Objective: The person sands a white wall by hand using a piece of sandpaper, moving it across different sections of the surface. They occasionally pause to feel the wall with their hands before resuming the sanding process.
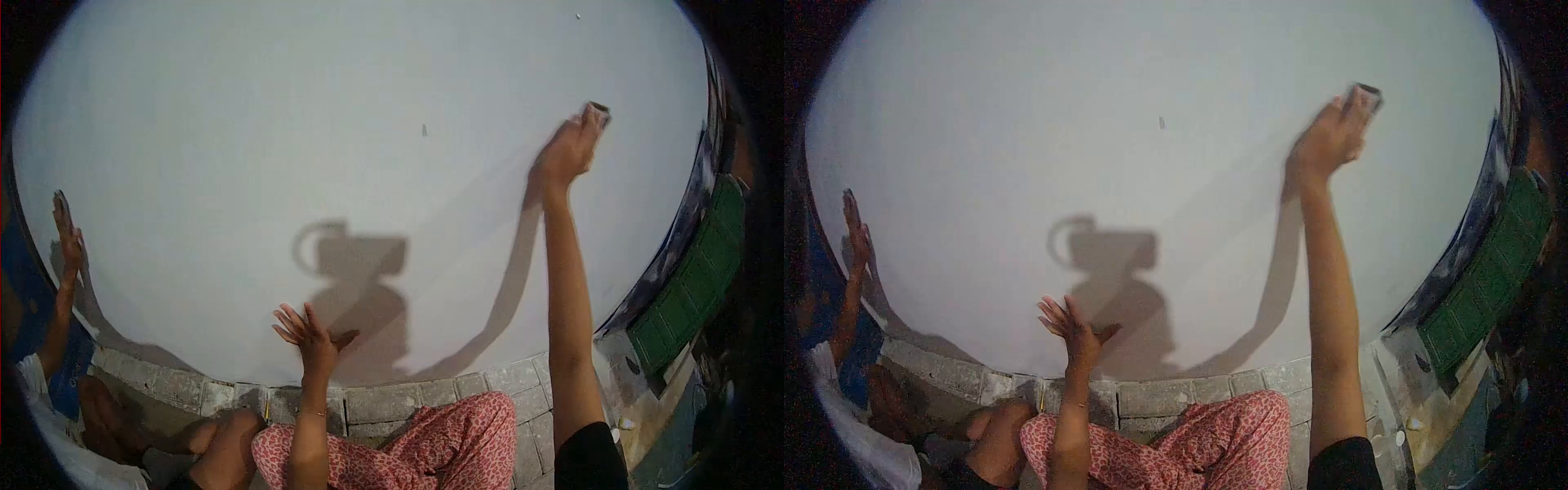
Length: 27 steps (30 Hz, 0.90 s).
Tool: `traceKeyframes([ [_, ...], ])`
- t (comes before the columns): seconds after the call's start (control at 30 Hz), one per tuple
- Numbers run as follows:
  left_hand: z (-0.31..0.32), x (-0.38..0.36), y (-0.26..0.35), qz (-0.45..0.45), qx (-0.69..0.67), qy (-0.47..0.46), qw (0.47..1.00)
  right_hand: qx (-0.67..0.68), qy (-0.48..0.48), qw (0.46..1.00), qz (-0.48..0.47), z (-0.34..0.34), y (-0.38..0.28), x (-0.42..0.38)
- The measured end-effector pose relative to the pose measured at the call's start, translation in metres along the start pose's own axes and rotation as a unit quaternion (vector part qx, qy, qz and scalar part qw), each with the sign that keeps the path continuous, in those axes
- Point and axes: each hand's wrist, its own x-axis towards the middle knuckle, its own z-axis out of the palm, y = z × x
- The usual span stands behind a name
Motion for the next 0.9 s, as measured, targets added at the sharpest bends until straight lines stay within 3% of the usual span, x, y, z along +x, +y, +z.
traceKeyframes([
  [0.1,-0.002,-0.001,-0.002,0.002,-0.010,-0.009,1.000,-0.011,-0.133,0.979,-0.153,0.005,-0.055,-0.066],
  [0.17,-0.003,0.001,-0.001,0.012,-0.007,-0.003,1.000,-0.038,-0.281,0.903,-0.323,-0.006,-0.082,-0.113],
  [0.23,-0.004,0.001,0.001,0.024,-0.005,0.002,1.000,0.005,-0.400,0.788,-0.469,-0.010,-0.087,-0.162],
  [0.27,-0.003,0.001,0.002,0.016,0.000,-0.001,1.000,0.005,-0.400,0.789,-0.466,-0.016,-0.086,-0.164],
  [0.33,-0.003,0.001,0.000,0.007,0.010,-0.004,1.000,0.099,-0.484,0.727,-0.478,-0.025,-0.081,-0.162],
  [0.4,-0.001,-0.001,-0.001,0.001,0.001,-0.010,1.000,0.021,-0.407,0.824,-0.394,-0.026,-0.072,-0.139],
  [0.47,-0.002,0.001,-0.001,-0.002,0.012,-0.008,1.000,-0.034,-0.257,0.916,-0.307,-0.024,-0.050,-0.111],
  [0.5,-0.002,0.002,0.001,0.001,0.019,-0.005,1.000,-0.062,-0.216,0.951,-0.213,-0.025,-0.042,-0.099],
  [0.53,-0.001,0.001,0.001,-0.001,0.015,-0.004,1.000,-0.050,-0.172,0.976,-0.127,-0.027,-0.039,-0.089],
  [0.63,0.000,0.000,-0.001,-0.005,0.007,-0.025,1.000,-0.020,-0.075,0.997,-0.024,-0.022,-0.043,-0.092],
  [0.7,0.001,0.001,-0.002,0.009,0.006,0.005,1.000,-0.025,-0.122,0.990,-0.062,-0.017,-0.058,-0.116],
  [0.77,0.004,-0.001,-0.006,0.011,-0.001,0.004,1.000,-0.041,-0.238,0.954,-0.178,-0.017,-0.073,-0.149],
  [0.8,0.005,-0.001,-0.007,0.014,-0.010,0.006,1.000,-0.026,-0.305,0.925,-0.227,-0.018,-0.076,-0.172],
  [0.83,0.003,-0.001,-0.006,0.013,-0.010,0.006,1.000,0.024,-0.439,0.861,-0.257,-0.029,-0.082,-0.187],
  [0.87,0.000,0.000,-0.003,0.004,-0.010,-0.002,1.000,-0.001,-0.423,0.814,-0.397,-0.028,-0.078,-0.215],
  [0.9,-0.003,0.000,-0.001,-0.005,-0.011,-0.009,1.000,0.055,-0.477,0.767,-0.425,-0.037,-0.082,-0.224],
])
